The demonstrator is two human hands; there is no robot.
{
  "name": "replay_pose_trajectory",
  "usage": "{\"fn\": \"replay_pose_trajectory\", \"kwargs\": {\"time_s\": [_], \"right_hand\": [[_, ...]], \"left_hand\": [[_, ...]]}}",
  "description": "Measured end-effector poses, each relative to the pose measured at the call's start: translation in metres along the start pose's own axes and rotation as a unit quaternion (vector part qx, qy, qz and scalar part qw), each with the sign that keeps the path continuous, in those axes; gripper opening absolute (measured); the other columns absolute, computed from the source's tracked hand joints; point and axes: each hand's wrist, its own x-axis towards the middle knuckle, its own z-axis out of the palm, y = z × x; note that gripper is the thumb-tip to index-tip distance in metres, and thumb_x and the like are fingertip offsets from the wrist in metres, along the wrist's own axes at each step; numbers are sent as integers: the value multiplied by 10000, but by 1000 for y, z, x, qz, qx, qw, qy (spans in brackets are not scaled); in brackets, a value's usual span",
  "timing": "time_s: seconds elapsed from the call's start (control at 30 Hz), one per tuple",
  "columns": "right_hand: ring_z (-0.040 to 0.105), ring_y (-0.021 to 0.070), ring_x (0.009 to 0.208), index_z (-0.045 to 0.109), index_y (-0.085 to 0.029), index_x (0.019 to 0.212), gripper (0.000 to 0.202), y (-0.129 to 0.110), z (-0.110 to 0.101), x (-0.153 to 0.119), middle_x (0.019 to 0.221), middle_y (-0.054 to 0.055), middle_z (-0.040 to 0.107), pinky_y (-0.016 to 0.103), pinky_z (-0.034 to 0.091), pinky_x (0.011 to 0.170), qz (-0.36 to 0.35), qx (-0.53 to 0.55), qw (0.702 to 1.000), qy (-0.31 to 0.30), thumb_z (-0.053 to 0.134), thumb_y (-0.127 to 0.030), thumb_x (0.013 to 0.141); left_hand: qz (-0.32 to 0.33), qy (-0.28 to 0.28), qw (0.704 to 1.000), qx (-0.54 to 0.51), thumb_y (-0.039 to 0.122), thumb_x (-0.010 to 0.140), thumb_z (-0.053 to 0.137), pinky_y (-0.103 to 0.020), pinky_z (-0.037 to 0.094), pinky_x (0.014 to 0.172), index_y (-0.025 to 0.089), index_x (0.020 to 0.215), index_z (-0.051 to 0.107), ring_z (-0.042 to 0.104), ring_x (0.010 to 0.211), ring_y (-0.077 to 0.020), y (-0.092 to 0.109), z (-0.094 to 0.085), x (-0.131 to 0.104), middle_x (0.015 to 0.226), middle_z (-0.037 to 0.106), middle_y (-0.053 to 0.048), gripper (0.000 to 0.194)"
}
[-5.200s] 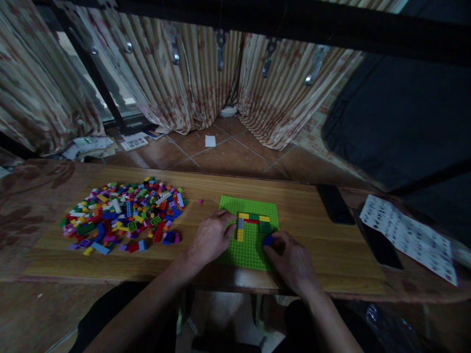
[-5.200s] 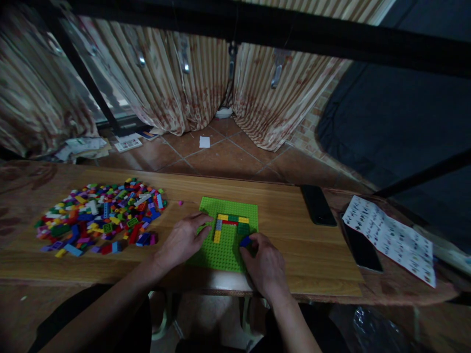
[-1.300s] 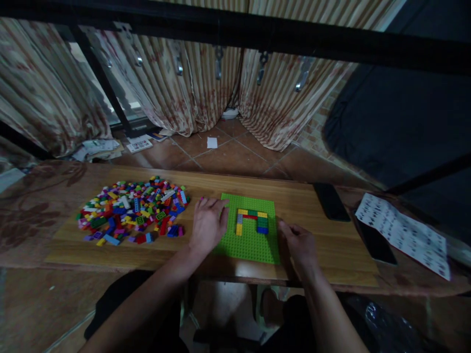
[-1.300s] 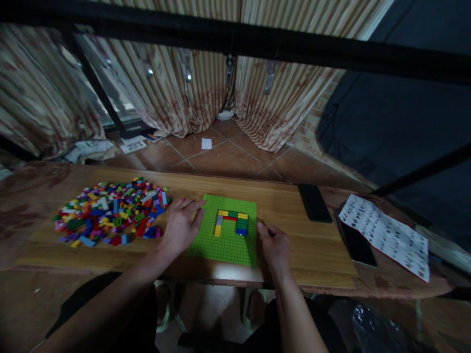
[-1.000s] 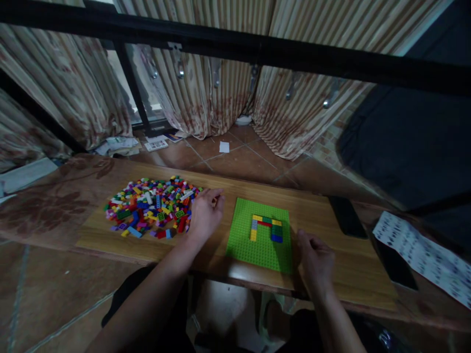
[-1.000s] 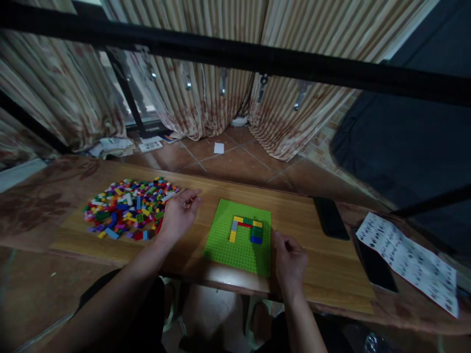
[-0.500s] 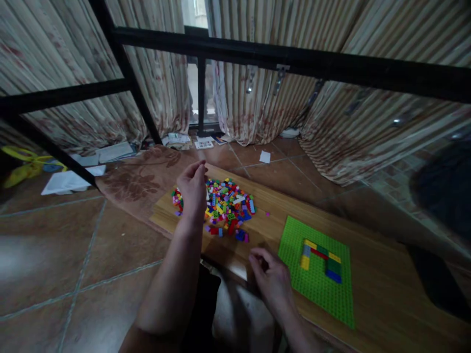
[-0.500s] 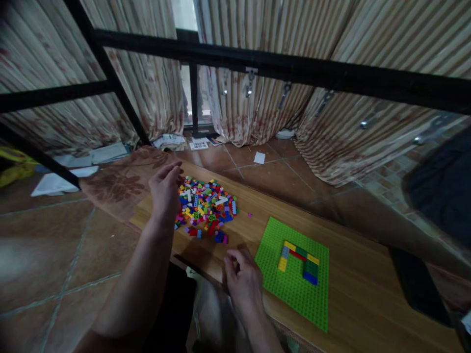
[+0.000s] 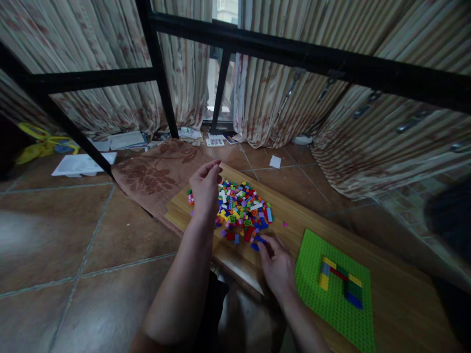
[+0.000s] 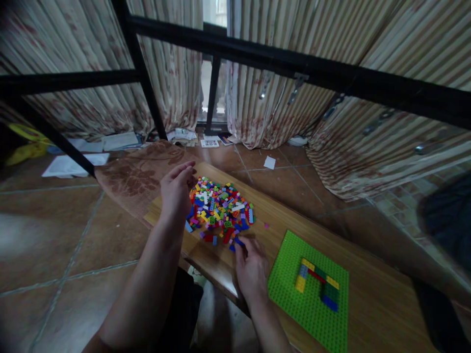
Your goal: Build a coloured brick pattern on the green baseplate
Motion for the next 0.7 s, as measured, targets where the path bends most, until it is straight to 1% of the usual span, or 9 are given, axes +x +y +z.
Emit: {"fn": "replay_pose_trajectory", "kwargs": {"time_s": [0.13, 0.2, 0.27, 0.33, 0.43, 0.57, 0.63, 0.67, 0.7], "right_hand": [[650, 229, 880, 692, -175, 1015, 375, 11, -6, 10, 972, 92, 725, 349, 477, 798, 81, 114, 990, 33, 517, -474, 870], [652, 236, 873, 707, -174, 963, 394, 16, -8, 15, 949, 88, 734, 353, 474, 801, 110, 145, 982, 45, 550, -512, 836], [650, 231, 833, 714, -174, 921, 412, 18, -11, 19, 886, 72, 733, 344, 473, 772, 135, 167, 976, 48, 575, -545, 807], [636, 213, 767, 716, -176, 893, 428, 18, -12, 21, 805, 52, 719, 317, 466, 703, 160, 185, 968, 49, 596, -571, 779], [582, 167, 634, 720, -176, 855, 443, 15, -13, 22, 713, 26, 688, 270, 422, 580, 192, 217, 956, 53, 642, -593, 725], [496, 118, 516, 724, -168, 826, 454, 11, -13, 22, 666, 17, 670, 237, 364, 482, 228, 280, 931, 51, 715, -589, 658], [489, 112, 511, 726, -171, 816, 440, 10, -14, 20, 659, 14, 667, 231, 363, 471, 246, 317, 914, 59, 761, -562, 618], [492, 112, 517, 726, -174, 810, 431, 9, -16, 18, 657, 11, 664, 230, 372, 477, 252, 332, 906, 67, 780, -545, 598], [496, 113, 526, 727, -177, 807, 421, 8, -18, 15, 659, 9, 663, 232, 384, 486, 254, 342, 902, 76, 791, -531, 586]], "left_hand": [[-2, 0, 1000, -9, 226, 693, 637, -188, 392, 546, 128, 896, 724, 478, 534, -46, 1, -4, 2, 743, 635, -17, 242], [-5, -1, 1000, -2, 236, 695, 636, -189, 390, 539, 130, 901, 723, 471, 528, -47, 1, -5, 3, 741, 633, -17, 247], [-9, -4, 1000, 3, 247, 698, 637, -190, 395, 541, 131, 901, 723, 471, 529, -48, 0, -5, 4, 736, 632, -17, 249], [-14, -7, 1000, 1, 246, 695, 645, -194, 401, 549, 133, 897, 724, 475, 533, -50, 0, -4, 3, 738, 635, -19, 245], [-20, -10, 1000, 1, 234, 693, 650, -206, 406, 560, 136, 889, 725, 477, 542, -57, 0, -3, 1, 744, 639, -23, 231], [-19, -19, 999, 18, 251, 710, 643, -209, 403, 568, 143, 886, 718, 482, 560, -67, 2, -2, 0, 737, 631, -15, 220], [-23, -52, 997, 44, 271, 717, 649, -202, 393, 561, 145, 871, 717, 484, 558, -70, 2, 0, -2, 709, 620, -3, 210], [-27, -84, 994, 66, 283, 720, 655, -200, 387, 554, 144, 853, 717, 486, 554, -74, 0, 1, -4, 689, 615, 2, 203], [-31, -128, 987, 94, 295, 724, 659, -200, 387, 549, 143, 834, 718, 492, 552, -80, -3, 4, -7, 670, 614, 6, 197]]}}
